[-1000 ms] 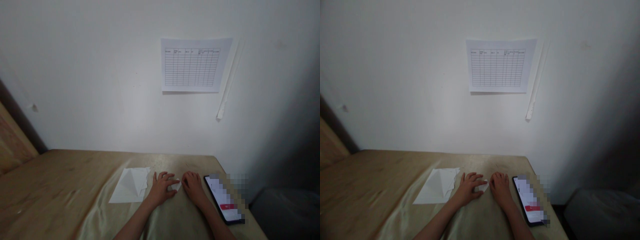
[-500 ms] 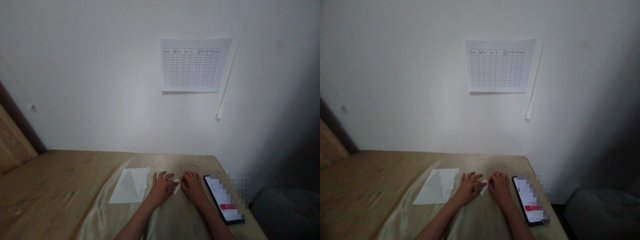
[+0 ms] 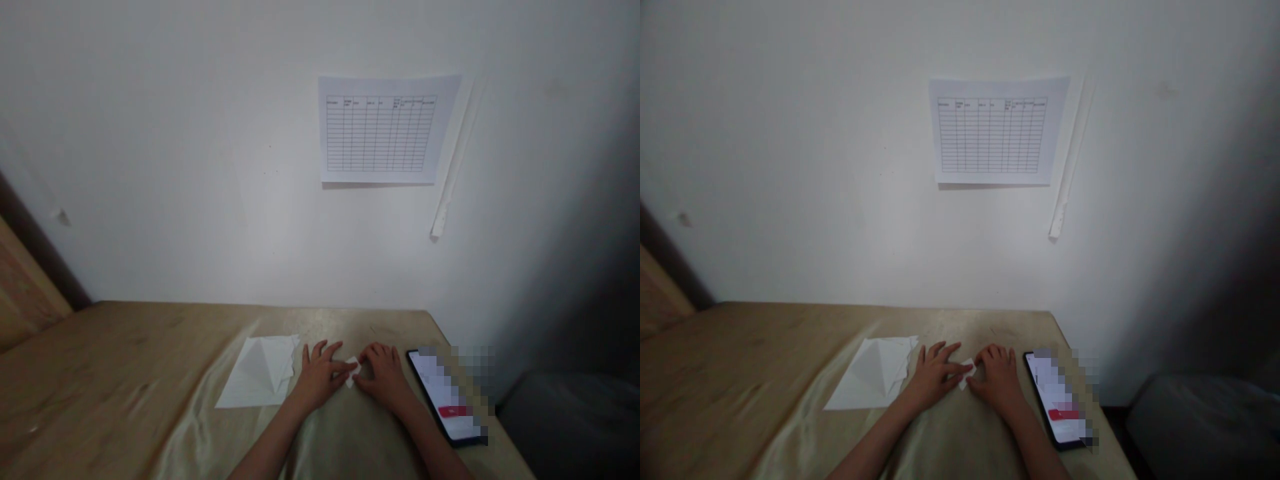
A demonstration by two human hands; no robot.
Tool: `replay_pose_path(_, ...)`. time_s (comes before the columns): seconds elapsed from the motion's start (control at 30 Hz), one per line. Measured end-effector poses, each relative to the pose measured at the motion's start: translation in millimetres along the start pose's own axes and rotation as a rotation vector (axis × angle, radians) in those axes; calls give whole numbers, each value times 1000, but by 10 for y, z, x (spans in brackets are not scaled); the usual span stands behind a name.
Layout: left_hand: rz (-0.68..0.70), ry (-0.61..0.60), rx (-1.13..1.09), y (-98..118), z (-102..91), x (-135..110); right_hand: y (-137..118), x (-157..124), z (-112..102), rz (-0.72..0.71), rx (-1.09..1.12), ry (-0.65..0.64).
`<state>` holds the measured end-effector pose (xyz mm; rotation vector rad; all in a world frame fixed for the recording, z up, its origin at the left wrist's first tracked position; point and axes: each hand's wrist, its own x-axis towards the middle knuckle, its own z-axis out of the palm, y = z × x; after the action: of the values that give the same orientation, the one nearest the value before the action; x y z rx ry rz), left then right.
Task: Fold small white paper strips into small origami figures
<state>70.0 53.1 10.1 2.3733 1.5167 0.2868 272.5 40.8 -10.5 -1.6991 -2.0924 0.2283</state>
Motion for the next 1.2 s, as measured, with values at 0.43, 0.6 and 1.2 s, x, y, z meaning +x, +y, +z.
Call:
replay_pose_path(0.43, -9, 5, -5, 8, 14, -4, 10, -50, 51, -19, 60, -19)
replay_pose_path(0.6, -17, 26, -26, -4, 29, 5, 74, -36, 15, -32, 117, -42)
replay_pose_path(1.2, -19, 27, -29, -2, 24, 25, 57, 47, 98, -34, -58, 52)
